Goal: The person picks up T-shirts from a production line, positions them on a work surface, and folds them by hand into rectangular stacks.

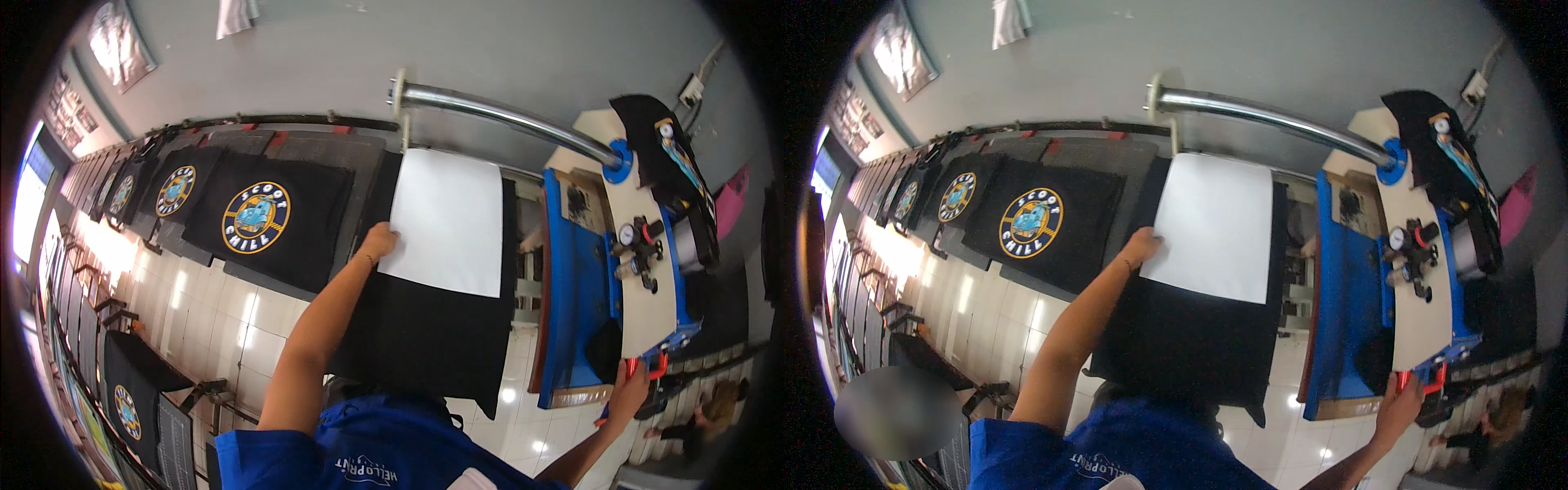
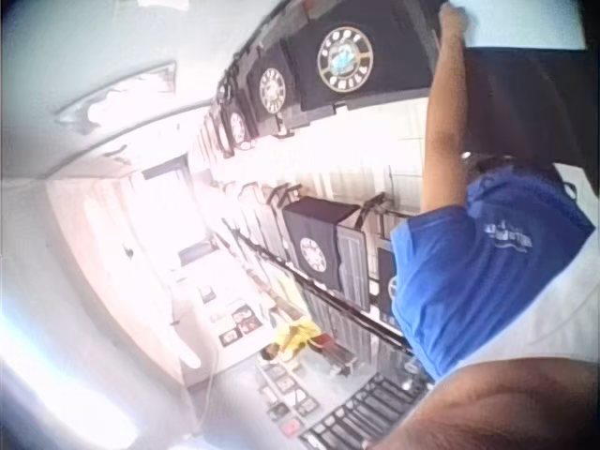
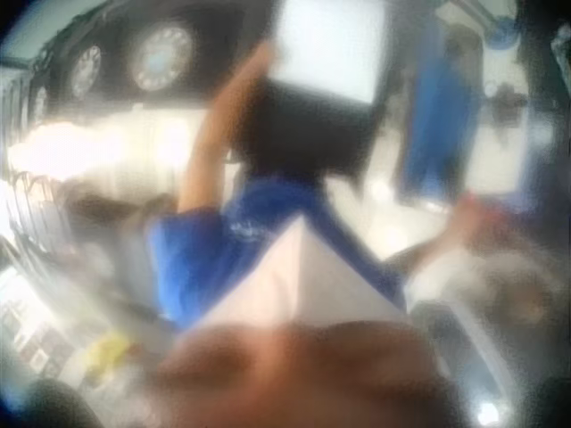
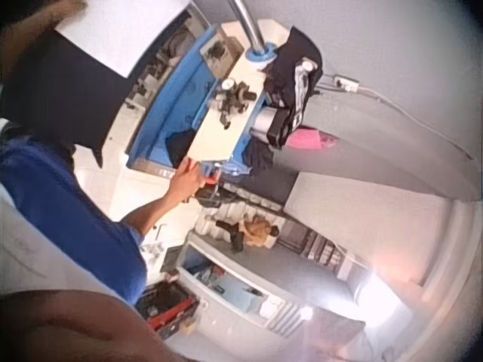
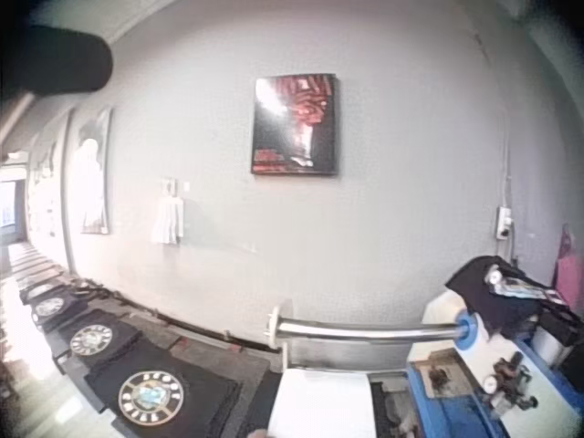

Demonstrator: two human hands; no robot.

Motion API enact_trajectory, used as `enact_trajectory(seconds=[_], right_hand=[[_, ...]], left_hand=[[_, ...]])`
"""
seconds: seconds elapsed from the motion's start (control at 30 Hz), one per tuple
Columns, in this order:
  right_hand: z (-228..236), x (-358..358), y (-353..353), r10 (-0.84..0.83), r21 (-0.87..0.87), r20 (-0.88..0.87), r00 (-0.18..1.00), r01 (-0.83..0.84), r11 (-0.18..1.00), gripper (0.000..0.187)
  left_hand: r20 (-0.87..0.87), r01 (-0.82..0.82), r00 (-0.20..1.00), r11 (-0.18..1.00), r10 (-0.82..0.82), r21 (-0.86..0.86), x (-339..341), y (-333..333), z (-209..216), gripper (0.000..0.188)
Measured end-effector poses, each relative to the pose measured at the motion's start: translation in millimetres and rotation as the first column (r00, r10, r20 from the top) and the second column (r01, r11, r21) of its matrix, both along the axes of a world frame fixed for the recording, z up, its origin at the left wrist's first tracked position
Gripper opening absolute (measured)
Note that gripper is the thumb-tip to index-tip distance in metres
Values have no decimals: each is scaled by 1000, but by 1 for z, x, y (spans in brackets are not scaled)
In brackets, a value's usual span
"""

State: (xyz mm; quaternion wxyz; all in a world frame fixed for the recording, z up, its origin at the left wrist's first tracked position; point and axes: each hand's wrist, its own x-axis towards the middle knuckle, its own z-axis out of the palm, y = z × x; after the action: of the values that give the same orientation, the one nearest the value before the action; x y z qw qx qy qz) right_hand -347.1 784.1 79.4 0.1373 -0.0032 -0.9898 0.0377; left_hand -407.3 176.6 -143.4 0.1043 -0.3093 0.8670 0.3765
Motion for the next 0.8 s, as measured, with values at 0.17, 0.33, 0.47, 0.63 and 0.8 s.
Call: enact_trajectory(seconds=[0.17, 0.33, 0.47, 0.63, 0.8], right_hand=[[-5, 16, -8, -13, 23, -46, 999, 14, 1000, 37], [-7, 26, -14, -37, 43, -61, 997, 40, 998, 37], [2, 49, -27, -13, 42, -108, 994, 18, 999, 34], [28, 89, -61, 17, 28, -148, 989, -13, 1000, 29], [61, 143, -95, 25, 24, -135, 990, -22, 999, 30]], left_hand=[[9, 30, 1000, 999, -30, -21, 7, 8, 6, 43], [-61, 23, 998, 999, -21, 28, 33, 19, 11, 44], [37, 46, 998, 996, -49, 70, 39, 32, 38, 41], [18, 63, 998, 995, -65, 71, 61, 44, 50, 40], [44, 91, 994, 983, -100, 160, 83, 59, 80, 40]])
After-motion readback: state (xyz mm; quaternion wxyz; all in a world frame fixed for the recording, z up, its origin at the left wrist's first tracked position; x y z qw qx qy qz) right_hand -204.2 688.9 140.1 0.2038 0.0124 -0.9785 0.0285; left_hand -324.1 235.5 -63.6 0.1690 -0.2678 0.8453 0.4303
